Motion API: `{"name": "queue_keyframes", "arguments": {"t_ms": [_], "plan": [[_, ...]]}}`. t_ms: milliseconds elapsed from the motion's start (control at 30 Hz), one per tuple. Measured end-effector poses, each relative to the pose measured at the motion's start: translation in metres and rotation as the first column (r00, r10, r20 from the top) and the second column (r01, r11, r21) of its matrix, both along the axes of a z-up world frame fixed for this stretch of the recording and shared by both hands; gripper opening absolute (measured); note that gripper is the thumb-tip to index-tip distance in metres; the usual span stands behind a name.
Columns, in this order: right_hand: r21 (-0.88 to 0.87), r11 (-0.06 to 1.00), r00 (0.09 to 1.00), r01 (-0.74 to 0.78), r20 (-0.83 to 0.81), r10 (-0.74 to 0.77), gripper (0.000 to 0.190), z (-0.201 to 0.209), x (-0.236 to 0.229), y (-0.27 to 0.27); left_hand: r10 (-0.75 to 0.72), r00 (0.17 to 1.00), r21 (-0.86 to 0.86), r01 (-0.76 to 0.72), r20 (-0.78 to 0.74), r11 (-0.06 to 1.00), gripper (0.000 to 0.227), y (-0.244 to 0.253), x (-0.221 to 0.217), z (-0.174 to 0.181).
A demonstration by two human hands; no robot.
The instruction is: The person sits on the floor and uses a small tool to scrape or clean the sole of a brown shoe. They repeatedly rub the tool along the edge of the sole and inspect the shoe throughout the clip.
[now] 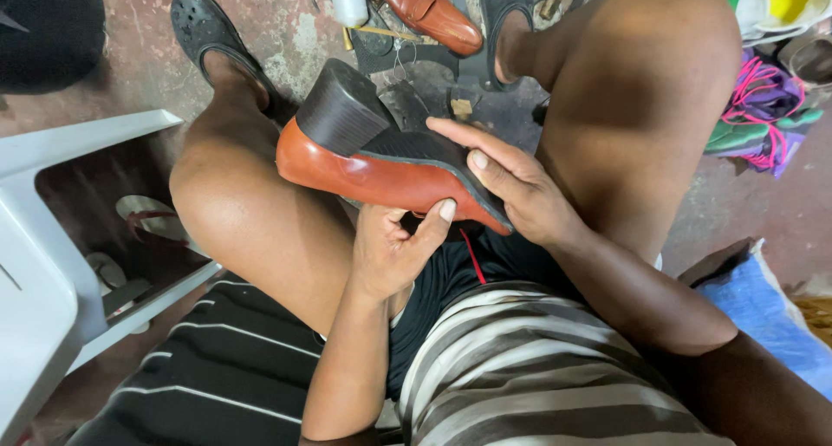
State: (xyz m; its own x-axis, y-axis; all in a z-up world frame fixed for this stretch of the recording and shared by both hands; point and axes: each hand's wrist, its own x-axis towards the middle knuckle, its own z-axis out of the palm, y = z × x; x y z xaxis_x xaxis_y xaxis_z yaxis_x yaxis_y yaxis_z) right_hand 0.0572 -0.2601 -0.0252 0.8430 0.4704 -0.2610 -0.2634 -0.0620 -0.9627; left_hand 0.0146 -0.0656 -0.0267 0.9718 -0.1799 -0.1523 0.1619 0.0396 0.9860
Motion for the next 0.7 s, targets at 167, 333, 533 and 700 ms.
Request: {"name": "queue_keyframes", "arguments": {"t_ms": [167, 333, 533, 700], "plan": [[0.169, 0.986, 0.955, -0.005, -0.292, 0.055, 0.055, 0.0, 0.002, -0.001, 0.015, 1.0, 0.059, -0.016, 0.023, 0.998, 0.007, -0.008, -0.001, 0.005], [0.303, 0.947, 0.867, 0.102, -0.495, 0.065, 0.056, -0.015, -0.002, 0.0, 0.034, 0.999, 0.083, -0.033, -0.012, 0.996, 0.012, -0.014, 0.001, 0.009], [0.203, 0.964, 0.787, 0.173, -0.617, -0.011, 0.055, -0.04, -0.012, -0.01, 0.011, 1.0, 0.183, -0.013, 0.011, 0.983, 0.018, -0.016, 0.004, 0.022], [0.025, 0.961, 0.71, 0.276, -0.68, -0.186, 0.049, -0.048, -0.013, -0.007, 0.01, 0.999, 0.215, -0.002, -0.033, 0.977, 0.019, -0.015, 0.005, 0.026]]}}
